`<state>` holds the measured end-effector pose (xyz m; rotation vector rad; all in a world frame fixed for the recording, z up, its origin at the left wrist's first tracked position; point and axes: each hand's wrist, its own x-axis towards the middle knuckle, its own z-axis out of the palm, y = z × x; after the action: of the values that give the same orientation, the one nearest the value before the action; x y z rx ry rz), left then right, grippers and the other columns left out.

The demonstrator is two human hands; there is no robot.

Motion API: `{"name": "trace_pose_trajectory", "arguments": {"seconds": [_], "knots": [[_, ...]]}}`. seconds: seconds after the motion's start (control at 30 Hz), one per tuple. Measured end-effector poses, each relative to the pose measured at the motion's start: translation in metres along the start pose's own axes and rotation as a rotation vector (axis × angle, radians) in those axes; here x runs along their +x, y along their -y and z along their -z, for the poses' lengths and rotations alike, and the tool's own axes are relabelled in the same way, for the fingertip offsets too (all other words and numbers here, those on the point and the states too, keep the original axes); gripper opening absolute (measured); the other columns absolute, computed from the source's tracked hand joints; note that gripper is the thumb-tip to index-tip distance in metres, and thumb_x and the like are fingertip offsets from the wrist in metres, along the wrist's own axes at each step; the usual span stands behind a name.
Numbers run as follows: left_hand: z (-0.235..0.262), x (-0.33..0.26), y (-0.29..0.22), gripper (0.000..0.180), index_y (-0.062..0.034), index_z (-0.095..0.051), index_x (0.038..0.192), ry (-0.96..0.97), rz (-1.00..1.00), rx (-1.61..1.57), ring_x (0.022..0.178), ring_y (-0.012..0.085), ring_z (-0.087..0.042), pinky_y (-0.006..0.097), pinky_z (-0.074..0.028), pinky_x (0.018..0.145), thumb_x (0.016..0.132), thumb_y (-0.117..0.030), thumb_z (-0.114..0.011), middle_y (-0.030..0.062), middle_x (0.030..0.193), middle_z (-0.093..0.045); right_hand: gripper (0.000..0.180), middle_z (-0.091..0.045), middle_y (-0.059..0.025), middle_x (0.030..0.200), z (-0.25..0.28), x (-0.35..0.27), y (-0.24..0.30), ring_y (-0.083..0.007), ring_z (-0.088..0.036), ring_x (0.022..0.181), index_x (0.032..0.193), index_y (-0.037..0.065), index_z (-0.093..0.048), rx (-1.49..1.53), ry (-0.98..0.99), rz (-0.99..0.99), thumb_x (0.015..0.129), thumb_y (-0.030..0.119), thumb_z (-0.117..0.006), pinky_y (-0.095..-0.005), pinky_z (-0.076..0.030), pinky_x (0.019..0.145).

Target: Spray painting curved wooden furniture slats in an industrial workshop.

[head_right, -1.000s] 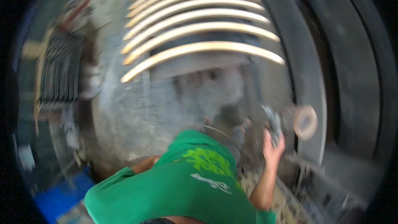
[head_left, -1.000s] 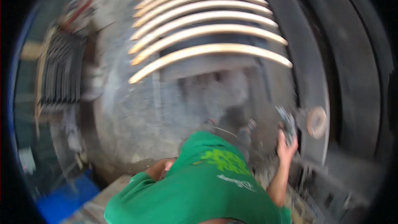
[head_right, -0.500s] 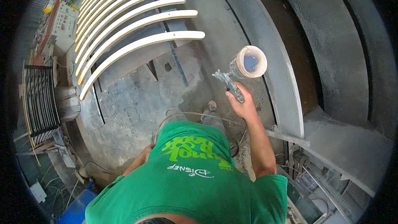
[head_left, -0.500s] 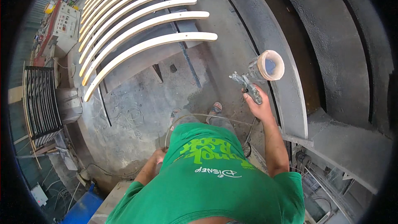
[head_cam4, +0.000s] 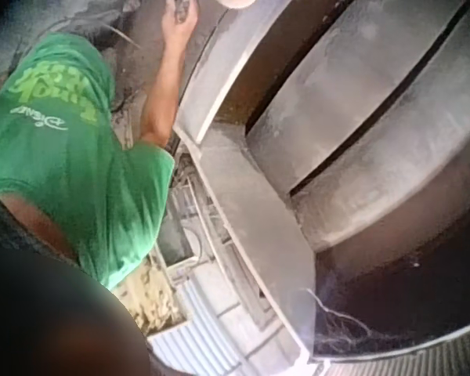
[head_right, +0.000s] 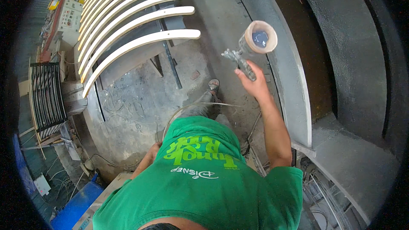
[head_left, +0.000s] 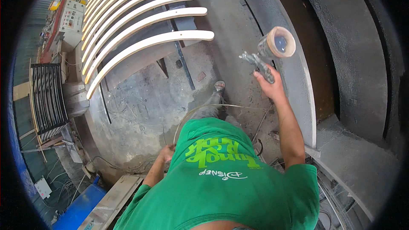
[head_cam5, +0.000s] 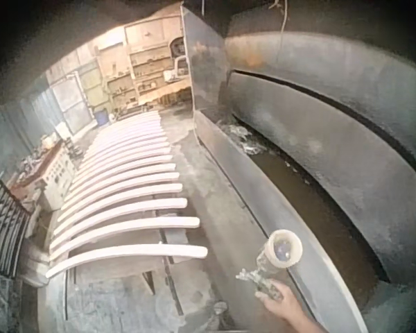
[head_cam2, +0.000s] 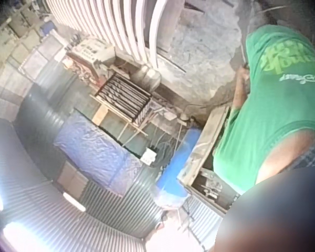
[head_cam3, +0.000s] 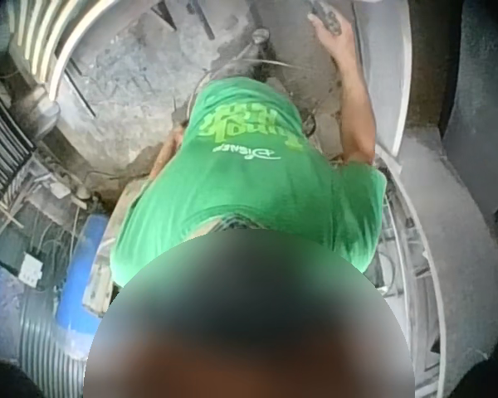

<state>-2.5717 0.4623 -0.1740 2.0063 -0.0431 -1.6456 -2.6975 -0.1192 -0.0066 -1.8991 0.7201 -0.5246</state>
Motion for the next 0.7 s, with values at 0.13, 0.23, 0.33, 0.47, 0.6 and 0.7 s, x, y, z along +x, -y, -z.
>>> {"name": "trace_pose_trajectory", "arguments": {"seconds": [0.13, 0.23, 0.33, 0.47, 0.6, 0.7], "knots": [[-0.006, 0.007, -0.035, 0.043, -0.0022, -0.065, 0.115, -0.017, 0.101, -0.022, 0.09, 0.0174, -0.064, 0.033, -0.05, 0.082, 0.083, -0.03, -0.072, 0.0112, 0.1, -0.072, 0.026, -0.064, -0.0037, 0.083, 0.019, 0.043, -0.017, -0.0101, -0.056, 0.076, 0.102, 0.0, -0.064, 0.028, -0.027, -0.051, 0.085, 0.017, -0.072, -0.0276, -0.047, 0.071], [-0.019, 0.012, -0.041, 0.043, -0.003, -0.065, 0.116, 0.001, 0.135, -0.087, 0.09, 0.0161, -0.064, 0.032, -0.05, 0.082, 0.082, -0.027, -0.073, 0.0096, 0.101, -0.072, 0.026, -0.067, -0.0004, 0.09, 0.03, 0.059, -0.026, -0.0082, -0.059, 0.084, 0.106, 0.002, -0.067, 0.048, 0.029, -0.08, 0.086, 0.019, -0.072, -0.0248, -0.048, 0.077], [-0.036, 0.008, -0.086, 0.04, -0.0037, -0.064, 0.117, 0.013, 0.128, -0.049, 0.09, 0.0165, -0.064, 0.031, -0.049, 0.082, 0.085, -0.026, -0.07, 0.0102, 0.1, -0.071, 0.025, -0.068, -0.0006, 0.089, 0.045, 0.051, -0.036, -0.0085, -0.06, 0.085, 0.105, 0.001, -0.066, 0.054, 0.081, -0.149, 0.086, 0.017, -0.072, -0.0254, -0.049, 0.078], [-0.073, 0.027, -0.041, 0.036, -0.0047, -0.064, 0.117, -0.071, 0.068, 0.103, 0.09, 0.0205, -0.066, 0.033, -0.05, 0.081, 0.091, -0.03, -0.061, 0.0125, 0.095, -0.071, 0.026, -0.067, -0.0049, 0.09, 0.055, 0.034, -0.046, -0.0116, -0.06, 0.084, 0.105, -0.001, -0.064, 0.199, 0.237, -0.097, 0.084, 0.013, -0.072, -0.0284, -0.048, 0.076], [-0.133, 0.018, -0.098, 0.039, -0.0049, -0.064, 0.115, -0.126, 0.135, 0.217, 0.088, 0.0243, -0.066, 0.038, -0.05, 0.079, 0.095, -0.037, -0.055, 0.0126, 0.092, -0.071, 0.019, -0.062, -0.0077, 0.094, 0.066, 0.046, -0.035, -0.0163, -0.059, 0.085, 0.101, -0.001, -0.062, 0.206, 0.399, 0.029, 0.084, 0.005, -0.068, -0.03, -0.047, 0.077], [-0.178, 0.008, -0.137, 0.034, -0.005, -0.065, 0.113, -0.133, 0.159, 0.169, 0.085, 0.0201, -0.065, 0.036, -0.05, 0.078, 0.095, -0.032, -0.056, 0.0127, 0.089, -0.07, 0.018, -0.059, -0.0089, 0.096, 0.064, 0.054, -0.042, -0.0184, -0.058, 0.085, 0.1, -0.002, -0.06, 0.34, 0.487, -0.076, 0.084, 0.002, -0.066, -0.0292, -0.046, 0.077]]}}
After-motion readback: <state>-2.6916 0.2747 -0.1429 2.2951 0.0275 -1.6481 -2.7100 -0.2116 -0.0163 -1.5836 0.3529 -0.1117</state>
